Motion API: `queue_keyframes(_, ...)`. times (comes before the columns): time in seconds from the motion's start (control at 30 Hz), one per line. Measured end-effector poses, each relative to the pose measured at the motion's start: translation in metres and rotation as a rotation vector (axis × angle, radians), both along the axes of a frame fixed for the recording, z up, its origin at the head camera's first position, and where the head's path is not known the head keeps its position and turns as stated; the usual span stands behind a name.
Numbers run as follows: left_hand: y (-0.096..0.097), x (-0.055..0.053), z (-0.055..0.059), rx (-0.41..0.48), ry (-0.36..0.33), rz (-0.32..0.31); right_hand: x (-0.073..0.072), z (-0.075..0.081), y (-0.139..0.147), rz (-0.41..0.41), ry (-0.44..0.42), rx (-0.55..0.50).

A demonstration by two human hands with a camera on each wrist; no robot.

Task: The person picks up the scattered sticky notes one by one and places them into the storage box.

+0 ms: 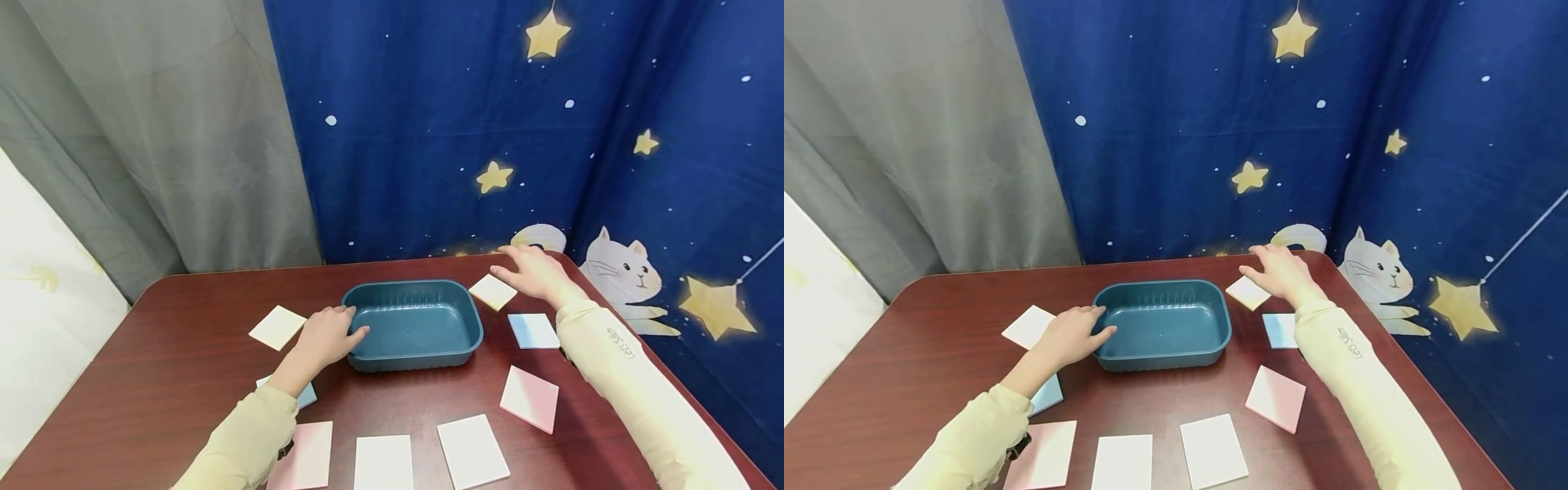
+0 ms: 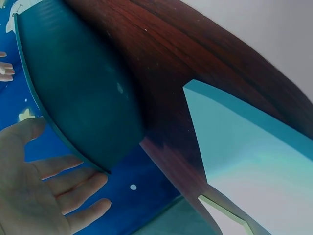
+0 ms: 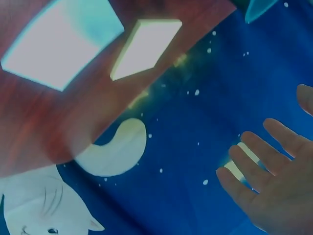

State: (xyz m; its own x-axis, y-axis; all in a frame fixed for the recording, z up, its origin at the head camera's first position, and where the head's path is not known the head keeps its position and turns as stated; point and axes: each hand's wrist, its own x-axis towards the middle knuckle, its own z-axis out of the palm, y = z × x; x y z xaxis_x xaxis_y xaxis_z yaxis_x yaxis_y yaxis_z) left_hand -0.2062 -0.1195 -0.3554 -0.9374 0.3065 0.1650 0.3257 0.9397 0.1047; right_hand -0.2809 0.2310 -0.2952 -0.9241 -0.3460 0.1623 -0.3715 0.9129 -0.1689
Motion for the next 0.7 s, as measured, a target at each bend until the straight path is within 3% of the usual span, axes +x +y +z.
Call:
queue_keyframes(0.33, -0.001, 0.0, -0.006, 0.031, 0.041, -0.018, -0.015, 0.002, 0.003, 0.004, 0.003, 0.019)
queue_keyframes(0.57, -0.003, 0.001, -0.004, 0.04, 0.098, -0.045, -0.027, -0.005, 0.001, -0.012, -0.073, 0.026)
queue_keyframes(0.7, -0.003, -0.002, -0.006, 0.037, 0.088, -0.036, -0.034, -0.015, 0.003, -0.023, -0.11, 0.036)
